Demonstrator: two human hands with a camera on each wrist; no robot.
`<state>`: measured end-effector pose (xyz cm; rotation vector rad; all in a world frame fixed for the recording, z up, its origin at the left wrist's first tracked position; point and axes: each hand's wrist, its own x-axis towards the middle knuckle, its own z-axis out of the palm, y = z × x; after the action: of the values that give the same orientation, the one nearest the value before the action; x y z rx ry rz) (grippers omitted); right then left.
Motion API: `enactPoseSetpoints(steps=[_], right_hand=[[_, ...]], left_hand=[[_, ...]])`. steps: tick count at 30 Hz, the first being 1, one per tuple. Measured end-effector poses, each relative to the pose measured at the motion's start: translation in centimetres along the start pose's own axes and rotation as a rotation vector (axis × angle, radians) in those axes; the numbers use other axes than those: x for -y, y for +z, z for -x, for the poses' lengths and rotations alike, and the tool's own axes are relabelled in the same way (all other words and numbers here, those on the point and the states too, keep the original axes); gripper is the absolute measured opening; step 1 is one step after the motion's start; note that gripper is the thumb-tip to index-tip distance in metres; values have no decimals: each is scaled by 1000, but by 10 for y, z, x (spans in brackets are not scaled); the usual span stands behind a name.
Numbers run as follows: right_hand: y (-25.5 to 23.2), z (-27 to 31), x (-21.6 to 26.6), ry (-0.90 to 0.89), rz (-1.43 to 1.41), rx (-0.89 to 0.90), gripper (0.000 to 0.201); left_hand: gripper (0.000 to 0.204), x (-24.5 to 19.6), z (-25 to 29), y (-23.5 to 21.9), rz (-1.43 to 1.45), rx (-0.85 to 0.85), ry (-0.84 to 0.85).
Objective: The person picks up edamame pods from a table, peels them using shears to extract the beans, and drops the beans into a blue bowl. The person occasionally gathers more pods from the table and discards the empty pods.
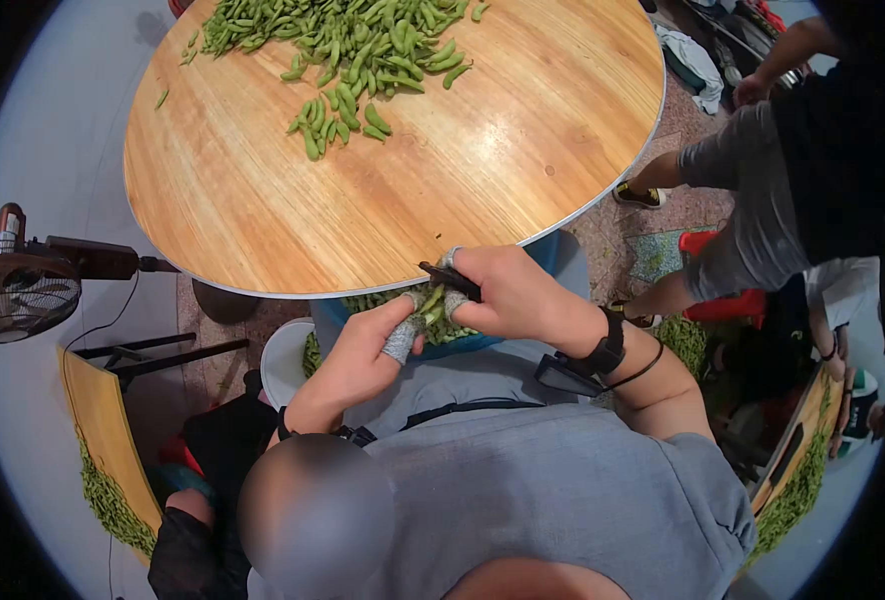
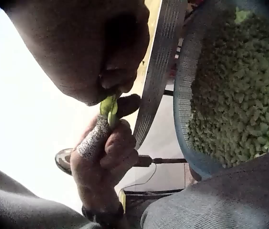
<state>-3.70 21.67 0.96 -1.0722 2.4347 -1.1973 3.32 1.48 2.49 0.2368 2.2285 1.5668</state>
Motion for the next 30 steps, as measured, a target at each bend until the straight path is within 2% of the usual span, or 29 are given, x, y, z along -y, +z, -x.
enactPoseSetpoints(steps=[2, 4, 5, 7, 8, 10, 11, 14, 16, 17, 19, 23, 25, 30], right_hand=[[2, 2, 0, 13, -19, 23, 21], [7, 3, 1, 36, 145, -98, 21], [5, 5, 2, 30, 148, -98, 21], [-3, 10, 3, -36, 103, -2, 22], [-6, 13, 10, 18, 126, 78, 24], [4, 18, 17, -50, 142, -28, 20], [7, 19, 24, -70, 141, -86, 19], [18, 17, 25, -84, 132, -86, 16], [25, 17, 16, -62, 107, -76, 15], [29, 17, 10, -32, 74, -62, 14], [34, 20, 5, -16, 63, -42, 15], [38, 22, 14, 1, 73, -33, 22], [38, 23, 19, 59, 91, -39, 28], [35, 19, 19, 95, 80, 24, 33]], left_hand=[[12, 5, 7, -2, 87, -5, -29], [15, 13, 14, -5, 111, 34, -85], [15, 16, 19, -7, 110, 29, -82], [18, 24, 26, -8, 227, -54, -205], [18, 29, 27, -4, 224, -62, -194], [19, 40, 22, 9, 251, -162, -203], [22, 43, 18, 14, 204, -153, -189], [19, 41, 11, 20, 99, -98, -163], [21, 40, 9, 19, 358, -11, -130], [21, 38, 9, 18, 357, -16, -121], [29, 32, 9, 16, 674, 25, -195], [31, 35, 10, 18, 506, 26, -153], [25, 25, 11, 16, 119, 45, -136], [24, 44, 11, 26, 307, -5, -108]])
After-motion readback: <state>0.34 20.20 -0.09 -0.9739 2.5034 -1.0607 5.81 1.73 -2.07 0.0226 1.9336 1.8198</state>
